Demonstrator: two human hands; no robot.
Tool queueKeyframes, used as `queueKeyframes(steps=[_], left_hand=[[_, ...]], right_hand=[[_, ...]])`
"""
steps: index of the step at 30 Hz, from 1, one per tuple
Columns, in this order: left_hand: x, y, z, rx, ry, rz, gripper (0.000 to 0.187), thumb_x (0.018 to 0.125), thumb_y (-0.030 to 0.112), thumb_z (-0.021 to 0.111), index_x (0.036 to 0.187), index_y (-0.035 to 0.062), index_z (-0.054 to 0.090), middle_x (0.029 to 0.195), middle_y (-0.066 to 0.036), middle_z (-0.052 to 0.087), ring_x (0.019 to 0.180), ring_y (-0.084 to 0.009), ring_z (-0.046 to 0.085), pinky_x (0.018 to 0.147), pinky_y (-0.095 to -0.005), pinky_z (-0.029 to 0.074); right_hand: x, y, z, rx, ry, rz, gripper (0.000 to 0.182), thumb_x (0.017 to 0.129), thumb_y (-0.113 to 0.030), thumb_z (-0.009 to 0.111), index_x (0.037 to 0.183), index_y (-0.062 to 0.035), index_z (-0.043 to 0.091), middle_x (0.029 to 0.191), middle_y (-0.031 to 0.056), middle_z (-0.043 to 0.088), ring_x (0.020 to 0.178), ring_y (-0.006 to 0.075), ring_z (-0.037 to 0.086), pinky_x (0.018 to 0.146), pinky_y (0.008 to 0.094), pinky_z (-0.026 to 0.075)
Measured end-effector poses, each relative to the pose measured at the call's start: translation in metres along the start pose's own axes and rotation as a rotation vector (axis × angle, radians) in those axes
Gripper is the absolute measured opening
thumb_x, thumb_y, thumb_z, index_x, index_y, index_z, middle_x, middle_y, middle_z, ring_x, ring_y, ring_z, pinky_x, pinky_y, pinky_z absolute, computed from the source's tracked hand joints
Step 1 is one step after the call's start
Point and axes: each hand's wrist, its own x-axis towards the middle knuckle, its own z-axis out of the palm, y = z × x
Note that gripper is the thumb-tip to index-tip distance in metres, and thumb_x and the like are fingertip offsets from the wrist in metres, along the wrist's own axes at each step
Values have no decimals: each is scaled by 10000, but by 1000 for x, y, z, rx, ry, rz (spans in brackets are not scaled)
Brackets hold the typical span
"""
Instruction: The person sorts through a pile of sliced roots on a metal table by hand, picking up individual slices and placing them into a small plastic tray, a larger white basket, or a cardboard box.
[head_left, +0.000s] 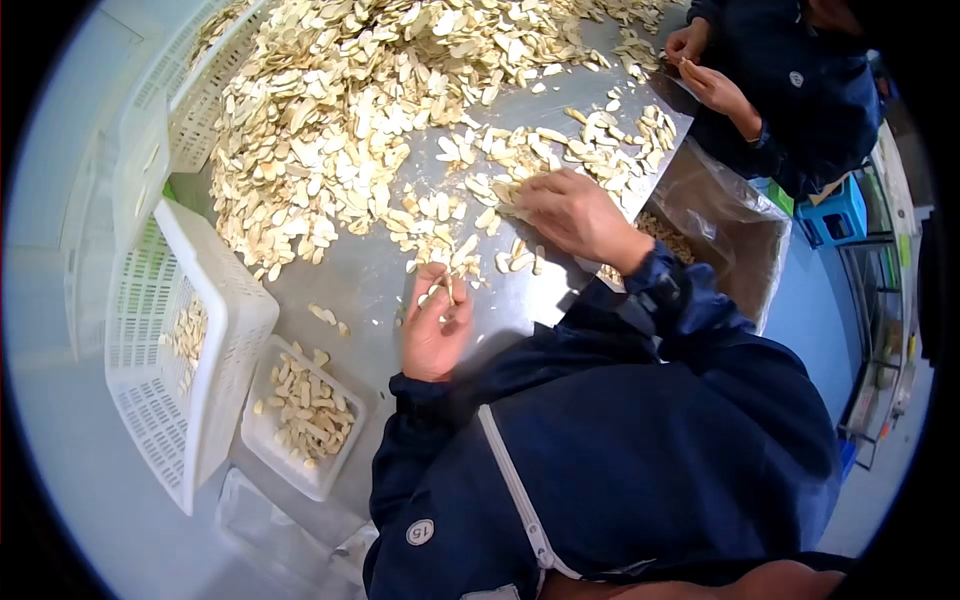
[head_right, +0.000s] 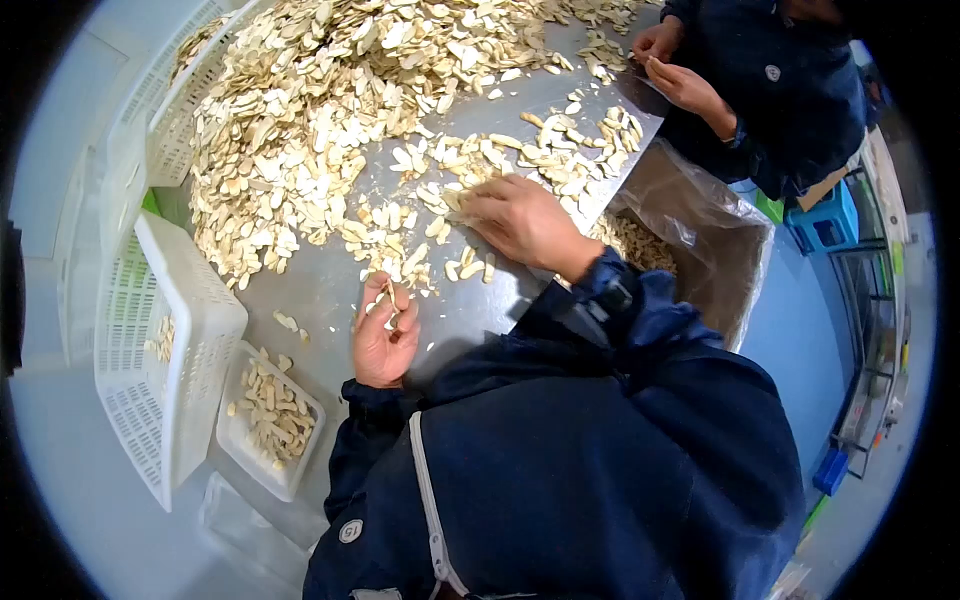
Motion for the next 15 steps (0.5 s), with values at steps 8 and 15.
queueKeyframes(steps=[8, 15], left_hand=[[3, 2, 8, -43, 1, -13, 352, 1072, 211, 545, 1415, 138, 507, 1017, -35, 540, 782, -134, 482, 571, -229, 407], [4, 1, -3, -204, -73, -39, 271, 1151, 312, 407, 1247, 116, 568, 876, -8, 481, 711, -112, 466, 535, -229, 407]], right_hand=[[-31, 25, -18, -146, 75, 181, 235, 911, -123, 698, 1136, -126, 767, 1128, 105, 737, 1015, 332, 694, 876, 421, 579], [20, -5, 28, -94, 91, 158, 275, 946, -178, 668, 1215, -144, 712, 1039, 117, 728, 921, 356, 692, 806, 439, 575]])
